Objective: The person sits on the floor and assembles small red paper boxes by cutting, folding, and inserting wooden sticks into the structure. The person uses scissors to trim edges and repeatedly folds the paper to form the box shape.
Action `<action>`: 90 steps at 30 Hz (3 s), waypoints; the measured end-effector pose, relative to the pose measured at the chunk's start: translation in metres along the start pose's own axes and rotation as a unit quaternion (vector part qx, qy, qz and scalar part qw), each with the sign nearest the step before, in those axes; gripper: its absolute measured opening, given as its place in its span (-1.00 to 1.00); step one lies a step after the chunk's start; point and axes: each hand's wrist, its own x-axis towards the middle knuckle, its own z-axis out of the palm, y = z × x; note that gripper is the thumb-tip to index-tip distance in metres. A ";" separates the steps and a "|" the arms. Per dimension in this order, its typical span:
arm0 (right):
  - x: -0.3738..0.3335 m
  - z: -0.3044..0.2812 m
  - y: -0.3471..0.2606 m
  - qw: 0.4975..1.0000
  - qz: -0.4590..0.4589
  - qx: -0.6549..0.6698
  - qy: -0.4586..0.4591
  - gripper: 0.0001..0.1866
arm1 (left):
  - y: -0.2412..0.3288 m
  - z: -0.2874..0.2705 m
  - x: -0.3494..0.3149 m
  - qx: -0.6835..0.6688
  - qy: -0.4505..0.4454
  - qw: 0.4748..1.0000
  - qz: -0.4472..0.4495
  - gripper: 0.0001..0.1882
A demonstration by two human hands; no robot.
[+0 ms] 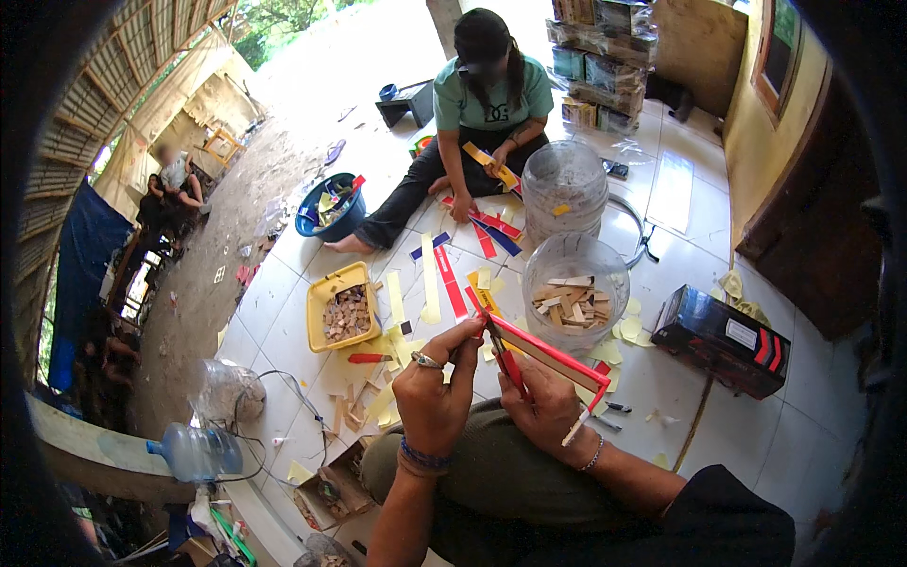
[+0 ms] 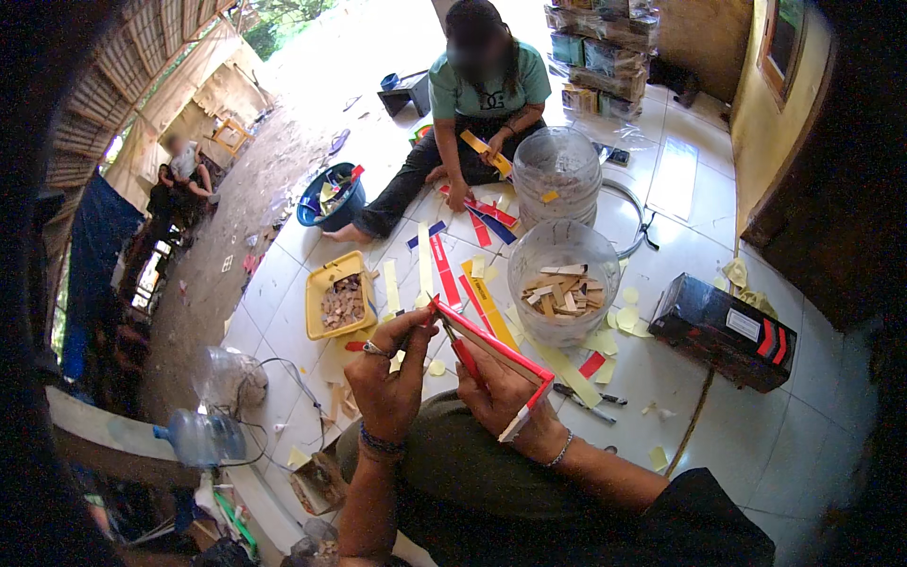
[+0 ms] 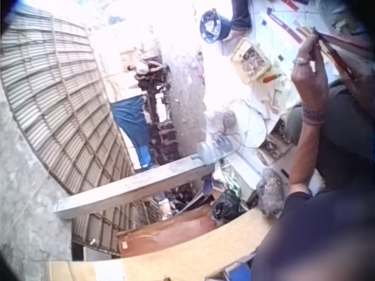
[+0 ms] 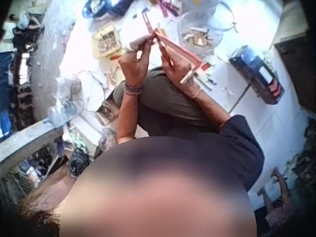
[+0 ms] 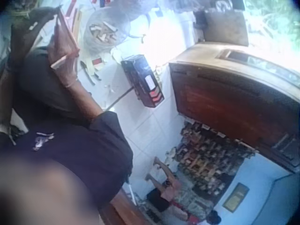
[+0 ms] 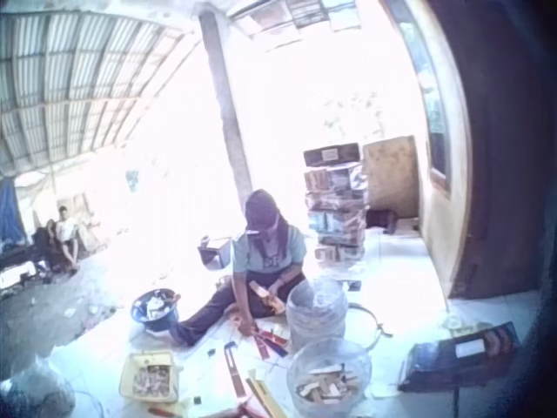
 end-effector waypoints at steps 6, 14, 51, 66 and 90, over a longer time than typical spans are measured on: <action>0.003 -0.002 -0.003 1.000 -0.011 -0.002 0.007 -0.59 | -0.002 0.001 0.000 0.002 0.001 0.999 0.037 -0.79; -0.022 -0.017 0.007 0.997 -0.012 -0.032 -0.062 -0.55 | 0.001 0.000 0.001 -0.051 0.051 0.997 -0.005 -0.81; 0.014 -0.048 -0.008 0.613 0.434 0.642 -0.155 -0.74 | 0.019 -0.013 -0.007 -0.238 -0.009 0.952 -0.191 -0.80; 0.015 -0.039 -0.006 0.607 0.422 0.661 -0.132 -0.69 | 0.013 -0.010 -0.006 -0.192 -0.012 0.958 -0.215 -0.83; 0.012 -0.043 -0.015 0.658 0.381 0.635 -0.136 -0.72 | 0.020 -0.010 -0.007 -0.069 0.008 0.996 -0.050 -0.74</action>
